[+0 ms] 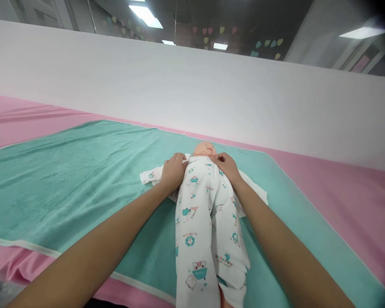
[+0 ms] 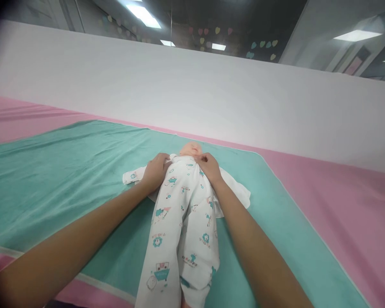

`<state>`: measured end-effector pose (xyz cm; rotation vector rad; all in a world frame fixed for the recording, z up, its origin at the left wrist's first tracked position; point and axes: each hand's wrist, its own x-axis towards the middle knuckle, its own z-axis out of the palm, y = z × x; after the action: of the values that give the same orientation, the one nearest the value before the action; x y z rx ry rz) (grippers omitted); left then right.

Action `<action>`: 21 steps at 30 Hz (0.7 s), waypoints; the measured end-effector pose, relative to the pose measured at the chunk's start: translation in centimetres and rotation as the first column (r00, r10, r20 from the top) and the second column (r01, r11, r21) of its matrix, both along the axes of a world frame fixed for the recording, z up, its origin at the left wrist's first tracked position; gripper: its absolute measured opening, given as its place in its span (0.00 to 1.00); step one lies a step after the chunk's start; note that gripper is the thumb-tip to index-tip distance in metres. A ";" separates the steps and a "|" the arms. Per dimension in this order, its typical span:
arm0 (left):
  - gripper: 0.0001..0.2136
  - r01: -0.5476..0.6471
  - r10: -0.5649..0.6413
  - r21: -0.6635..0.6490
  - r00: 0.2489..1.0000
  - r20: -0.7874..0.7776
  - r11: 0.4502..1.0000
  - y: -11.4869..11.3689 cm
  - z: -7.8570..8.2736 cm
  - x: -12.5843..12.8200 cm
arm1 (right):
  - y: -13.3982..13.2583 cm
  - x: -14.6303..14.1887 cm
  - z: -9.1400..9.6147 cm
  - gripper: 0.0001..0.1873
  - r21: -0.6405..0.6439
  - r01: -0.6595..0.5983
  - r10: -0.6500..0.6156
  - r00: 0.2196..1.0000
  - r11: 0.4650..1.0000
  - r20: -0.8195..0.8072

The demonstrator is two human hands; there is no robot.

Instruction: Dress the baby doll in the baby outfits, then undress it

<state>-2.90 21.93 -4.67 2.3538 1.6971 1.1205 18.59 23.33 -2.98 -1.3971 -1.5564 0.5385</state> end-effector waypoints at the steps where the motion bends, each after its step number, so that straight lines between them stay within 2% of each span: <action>1: 0.10 -0.001 0.002 0.023 0.999 -0.034 1.000 -0.2 -0.1 -0.1 | -0.5 0.1 -0.4 0.12 0.048 0.044 -0.044 0.999 0.998 -0.012; 4: 0.13 0.027 -0.016 0.066 0.987 -0.161 0.997 -0.7 -0.1 -0.9 | -2.6 1.2 -1.9 0.11 0.177 0.085 -0.096 0.994 0.980 0.052; 6: 0.13 0.017 0.003 0.084 0.975 -0.224 0.996 -1.0 0.0 -1.7 | -4.4 2.9 -2.8 0.12 0.257 0.061 -0.123 0.965 0.964 0.232; 8: 0.15 -0.060 0.079 0.082 0.967 -0.243 0.995 -1.0 0.2 -2.6 | -6.0 5.1 -3.3 0.14 0.304 0.111 -0.233 0.886 0.946 0.402; 10: 0.18 -0.158 0.157 0.017 0.953 -0.258 0.987 -0.9 0.4 -3.3 | -7.2 7.4 -3.4 0.16 0.263 0.255 -0.357 0.793 0.930 0.493; 11: 0.21 -0.194 0.175 -0.045 0.947 -0.268 0.980 -0.8 0.4 -3.5 | -7.6 8.4 -3.3 0.17 0.202 0.332 -0.388 0.757 0.922 0.526; 13: 0.24 -0.214 0.164 -0.165 0.948 -0.273 0.963 -0.5 0.4 -3.9 | -8.0 9.9 -2.9 0.19 0.040 0.436 -0.376 0.721 0.899 0.582; 15: 0.22 -0.189 0.138 -0.207 0.962 -0.234 0.960 -0.3 0.4 -4.1 | -8.2 10.5 -2.5 0.21 -0.071 0.467 -0.334 0.723 0.881 0.605; 18: 0.17 -0.157 0.138 -0.134 0.980 -0.141 0.979 -0.3 0.5 -4.1 | -8.4 10.1 -1.9 0.19 -0.083 0.432 -0.322 0.774 0.898 0.545; 20: 0.16 -0.143 0.140 -0.061 0.988 -0.065 0.988 -0.5 0.8 -3.9 | -8.5 9.3 -1.3 0.19 -0.069 0.371 -0.317 0.863 0.926 0.393; 21: 0.16 -0.140 0.140 -0.038 0.990 -0.008 0.989 -0.7 1.2 -3.8 | -8.6 9.0 -0.9 0.19 -0.081 0.324 -0.294 0.919 0.943 0.262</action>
<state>-6.69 21.22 -3.52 2.2485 1.8941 1.0903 27.54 14.71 -3.93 -1.8228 -1.4701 0.2777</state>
